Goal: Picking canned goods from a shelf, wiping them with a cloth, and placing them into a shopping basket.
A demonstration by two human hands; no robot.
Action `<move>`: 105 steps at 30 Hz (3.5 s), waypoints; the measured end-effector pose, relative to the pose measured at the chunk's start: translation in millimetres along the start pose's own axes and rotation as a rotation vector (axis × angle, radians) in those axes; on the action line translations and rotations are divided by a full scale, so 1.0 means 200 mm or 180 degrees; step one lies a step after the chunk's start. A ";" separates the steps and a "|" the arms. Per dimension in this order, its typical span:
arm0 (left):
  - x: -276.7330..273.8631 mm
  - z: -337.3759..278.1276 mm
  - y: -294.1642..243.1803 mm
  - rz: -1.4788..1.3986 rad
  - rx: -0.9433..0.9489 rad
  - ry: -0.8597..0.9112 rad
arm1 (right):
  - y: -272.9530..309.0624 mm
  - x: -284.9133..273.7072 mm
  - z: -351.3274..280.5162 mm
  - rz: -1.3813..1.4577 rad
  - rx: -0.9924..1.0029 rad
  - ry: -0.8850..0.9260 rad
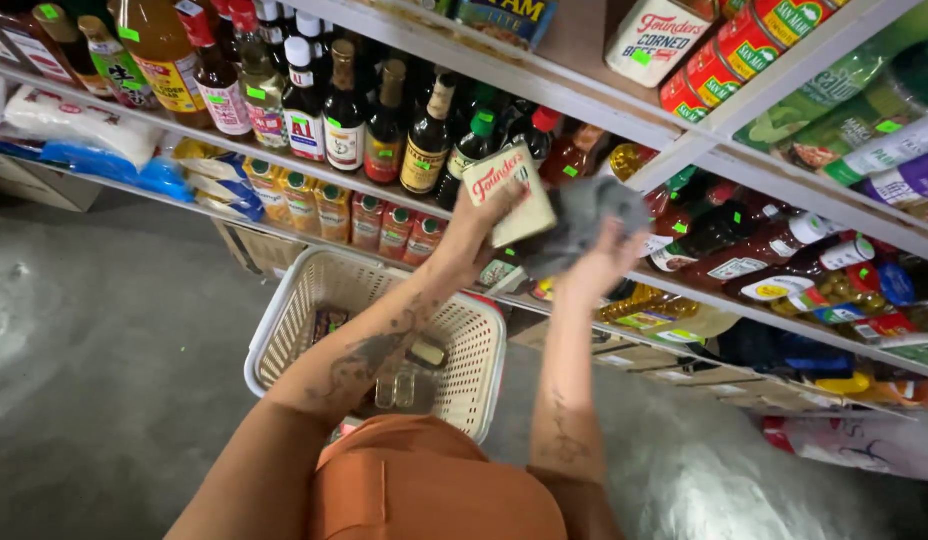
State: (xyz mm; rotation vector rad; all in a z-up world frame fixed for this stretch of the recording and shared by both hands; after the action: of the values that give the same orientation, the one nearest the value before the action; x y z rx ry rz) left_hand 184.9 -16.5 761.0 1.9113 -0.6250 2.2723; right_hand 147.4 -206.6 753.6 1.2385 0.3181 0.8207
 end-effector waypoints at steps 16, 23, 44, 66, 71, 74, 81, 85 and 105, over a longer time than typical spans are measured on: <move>0.18 -0.07 -0.21 0.3698 0.1428 0.0663 | 0.19 0.29 -0.18 0.0246 0.0052 0.1128; 0.17 -0.01 -0.19 0.2574 0.1069 0.1041 | 0.08 0.35 -0.25 0.2234 0.1668 0.1911; -0.06 0.16 -0.13 0.1831 0.0640 0.0380 | 0.11 0.34 -0.34 0.1759 0.1501 0.1601; 0.32 -0.12 -0.25 0.5775 0.2843 0.0535 | 0.61 0.34 -0.25 -0.2566 -0.2649 0.1507; 0.28 -0.09 -0.23 0.5648 0.2803 0.0561 | 0.68 0.39 -0.31 -0.2663 -0.2639 0.1559; 0.23 -0.05 -0.25 0.5272 0.2812 0.0515 | 0.61 0.29 -0.22 -0.2210 -0.2282 0.2031; -0.15 0.24 -0.08 0.2025 0.1104 0.0048 | 0.47 0.31 -0.31 -0.1727 -0.1505 0.1169; -0.02 0.14 -0.04 0.1380 0.0813 -0.0444 | 0.55 0.32 -0.23 -0.1200 -0.2126 0.0503; 0.00 0.08 -0.03 0.1399 0.0488 0.0048 | 0.32 0.03 0.05 -0.0830 -0.1141 0.0004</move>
State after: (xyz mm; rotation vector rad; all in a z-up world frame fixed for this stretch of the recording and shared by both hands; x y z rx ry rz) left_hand 202.1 -17.1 763.9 1.9801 -0.9800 2.6585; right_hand 133.3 -203.8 817.8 0.8408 0.3103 0.6205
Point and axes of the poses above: each hand's wrist, its own z-axis towards the middle knuckle, its own x-axis out of the palm, y = z × x, the point moved 7 cm from there along z, towards the middle knuckle, and after that the axes turned 12 degrees about -z, right-handed, at the moved point
